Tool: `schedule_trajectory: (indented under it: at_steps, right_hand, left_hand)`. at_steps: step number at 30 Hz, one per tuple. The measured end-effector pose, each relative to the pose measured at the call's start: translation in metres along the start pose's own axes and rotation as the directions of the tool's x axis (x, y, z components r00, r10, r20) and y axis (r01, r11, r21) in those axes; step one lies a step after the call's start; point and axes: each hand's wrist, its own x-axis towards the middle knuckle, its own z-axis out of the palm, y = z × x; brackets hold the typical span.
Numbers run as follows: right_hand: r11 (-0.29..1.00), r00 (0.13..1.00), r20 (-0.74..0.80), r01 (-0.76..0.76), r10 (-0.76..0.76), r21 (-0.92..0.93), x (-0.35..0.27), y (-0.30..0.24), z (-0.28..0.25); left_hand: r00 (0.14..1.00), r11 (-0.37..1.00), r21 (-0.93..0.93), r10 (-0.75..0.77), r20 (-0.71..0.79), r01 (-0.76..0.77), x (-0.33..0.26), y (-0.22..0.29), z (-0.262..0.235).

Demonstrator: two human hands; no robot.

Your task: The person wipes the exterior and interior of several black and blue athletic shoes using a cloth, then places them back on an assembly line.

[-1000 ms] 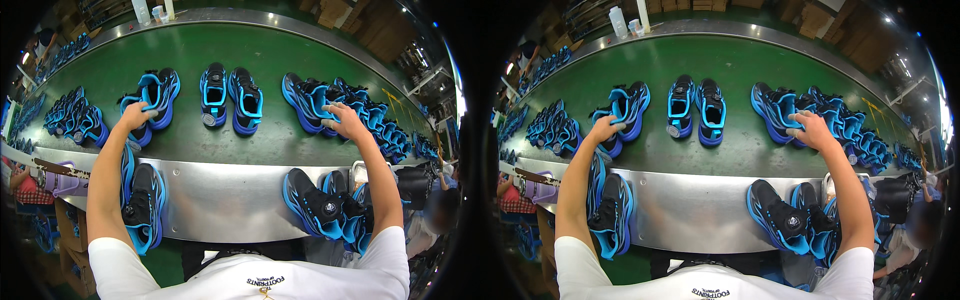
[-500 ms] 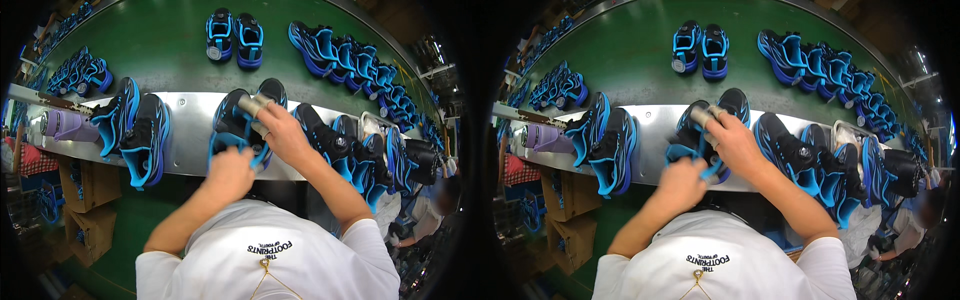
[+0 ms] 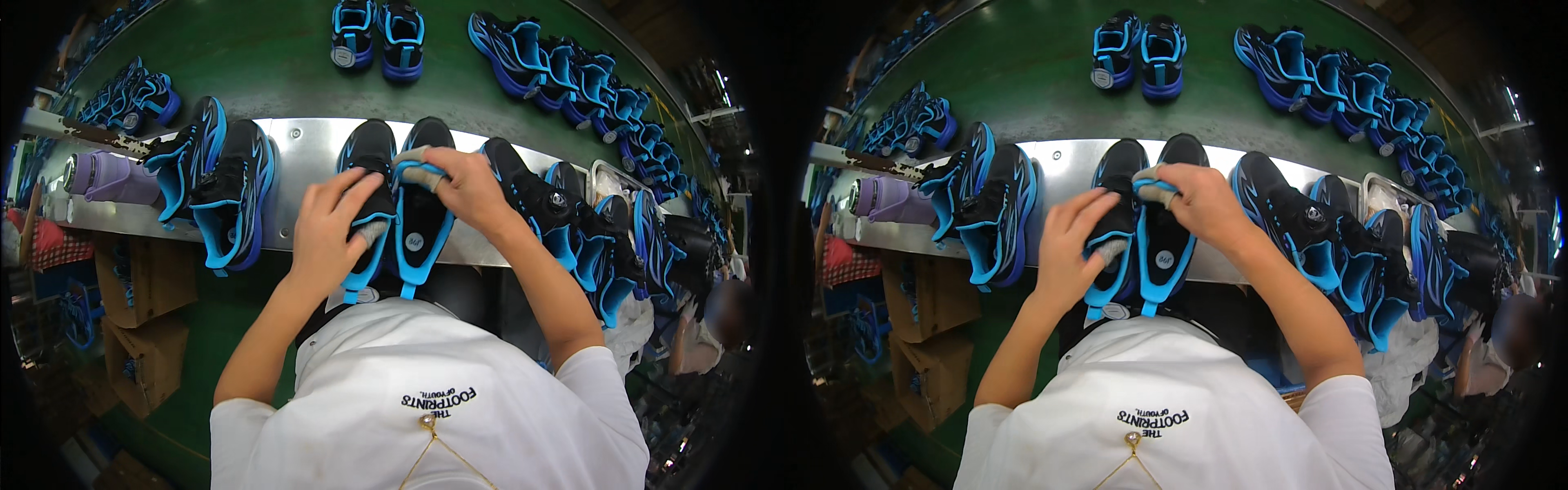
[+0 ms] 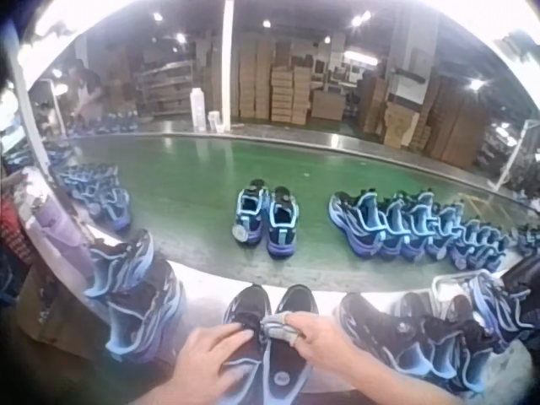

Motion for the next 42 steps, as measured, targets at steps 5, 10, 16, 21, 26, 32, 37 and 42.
schedule_trajectory:
  at_steps: [5, 10, 16, 21, 26, 32, 37, 42]
  right_hand:
    - [0.977, 0.991, -0.051, -0.111, 0.122, 0.180, -0.019, -0.008, -0.006]
    - [0.979, 0.984, -0.149, -0.064, 0.094, 0.194, -0.036, 0.011, 0.019]
    - [0.999, 0.987, -0.161, 0.002, 0.005, 0.045, -0.021, 0.006, 0.008]
    - [0.993, 0.963, -0.253, 0.080, -0.098, -0.084, -0.035, -0.024, 0.041]
    - [0.994, 0.974, -0.212, -0.058, 0.076, 0.089, -0.056, -0.020, 0.019]
    - [0.985, 0.994, -0.094, 0.046, -0.062, -0.165, -0.054, -0.008, -0.003]
    - [0.958, 0.993, -0.112, 0.004, -0.038, -0.286, -0.042, -0.018, 0.018]
    - [0.947, 0.974, -0.202, -0.160, 0.105, -0.277, -0.041, -0.032, 0.029]
  left_hand:
    - [0.999, 0.999, 0.037, -0.032, -0.022, 0.033, -0.007, -0.014, 0.011]
    - [0.998, 0.998, -0.050, 0.024, -0.060, -0.027, -0.005, -0.014, 0.018]
    - [0.970, 0.962, 0.148, 0.213, 0.119, -0.230, -0.007, -0.021, 0.012]
    - [0.958, 0.911, 0.301, 0.285, 0.031, -0.281, 0.005, -0.016, 0.029]
    - [0.975, 0.927, 0.316, 0.221, -0.020, -0.203, 0.003, -0.013, 0.036]
    - [0.994, 0.964, 0.248, 0.080, 0.080, -0.098, 0.004, -0.003, 0.023]
    - [0.970, 0.991, 0.131, 0.001, 0.242, -0.034, 0.002, 0.009, 0.014]
    - [0.989, 0.936, 0.351, -0.061, 0.137, 0.009, 0.000, 0.021, 0.045]
